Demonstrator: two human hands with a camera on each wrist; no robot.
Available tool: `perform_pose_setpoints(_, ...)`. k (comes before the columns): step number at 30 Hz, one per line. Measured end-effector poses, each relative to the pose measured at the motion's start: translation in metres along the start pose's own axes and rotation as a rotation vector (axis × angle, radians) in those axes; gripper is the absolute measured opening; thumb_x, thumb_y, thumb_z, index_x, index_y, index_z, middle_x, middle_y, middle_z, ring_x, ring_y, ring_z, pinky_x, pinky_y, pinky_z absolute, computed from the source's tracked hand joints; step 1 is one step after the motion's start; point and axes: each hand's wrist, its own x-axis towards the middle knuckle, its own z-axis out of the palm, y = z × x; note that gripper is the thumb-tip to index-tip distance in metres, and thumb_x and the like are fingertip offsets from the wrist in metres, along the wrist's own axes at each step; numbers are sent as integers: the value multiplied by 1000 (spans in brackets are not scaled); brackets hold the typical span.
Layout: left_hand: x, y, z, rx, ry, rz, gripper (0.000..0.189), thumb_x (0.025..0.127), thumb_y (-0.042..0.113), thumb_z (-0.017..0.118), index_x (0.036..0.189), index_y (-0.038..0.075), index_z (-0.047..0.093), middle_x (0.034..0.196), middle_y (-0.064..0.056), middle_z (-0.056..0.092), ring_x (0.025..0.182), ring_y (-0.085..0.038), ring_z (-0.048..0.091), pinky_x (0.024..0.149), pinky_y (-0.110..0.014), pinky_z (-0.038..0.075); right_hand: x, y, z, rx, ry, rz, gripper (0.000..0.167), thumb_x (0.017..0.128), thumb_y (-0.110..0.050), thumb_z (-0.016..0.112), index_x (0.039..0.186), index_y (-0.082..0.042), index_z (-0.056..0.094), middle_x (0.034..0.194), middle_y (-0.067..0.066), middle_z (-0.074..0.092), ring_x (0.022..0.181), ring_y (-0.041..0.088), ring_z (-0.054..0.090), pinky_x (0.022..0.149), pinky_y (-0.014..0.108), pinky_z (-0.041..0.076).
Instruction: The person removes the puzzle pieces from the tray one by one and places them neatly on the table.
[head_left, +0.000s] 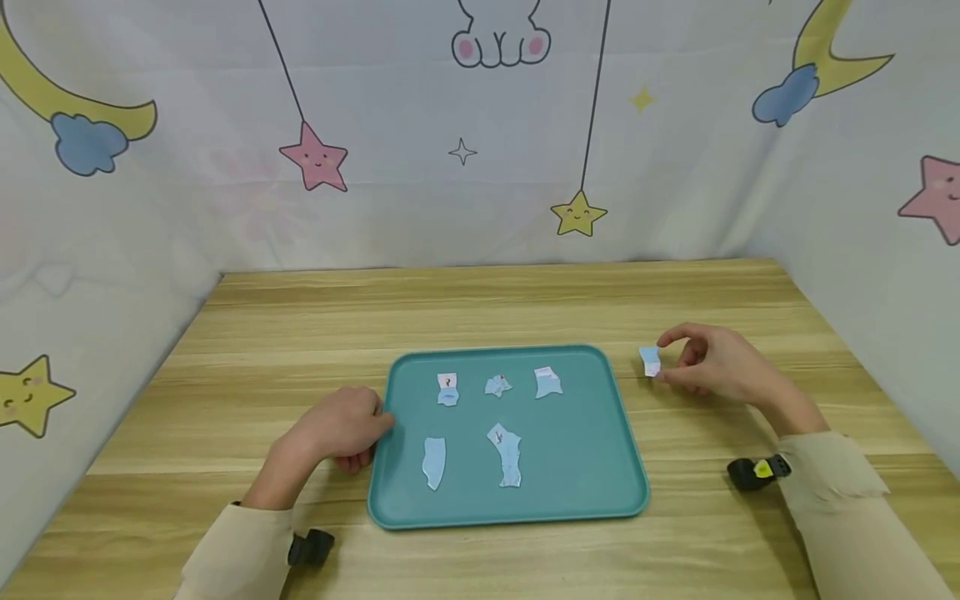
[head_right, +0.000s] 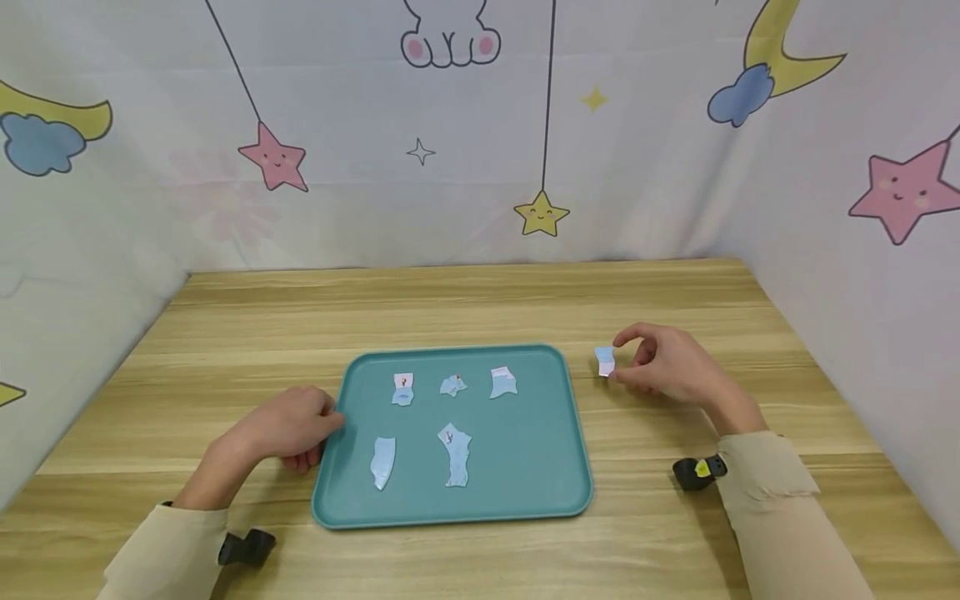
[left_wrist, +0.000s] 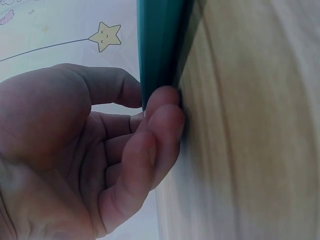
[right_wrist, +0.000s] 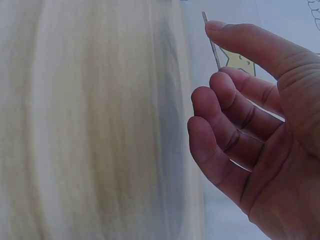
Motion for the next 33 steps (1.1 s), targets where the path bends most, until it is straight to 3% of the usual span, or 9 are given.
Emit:
perform_pose_setpoints(15,0,3,1,-10,14,-12,35,100,14,52,66,6,60,51,-3,60,43,-14,60,45,-29,53,13,7,-3,-19,-9,-39,49,90,-29,84,128,-5,64,73,3,61,55,14,53,54,29,47)
perform_pose_setpoints(33,0,4,3,-88,22,-3,36,101,10,47,69,3,61,49,-4,59,38,-12,57,42,-29,52,24,2,1,-16,-33,-7,49,90,-32,84,128,-9,64,66,1,56,52,13,48,51,29,45)
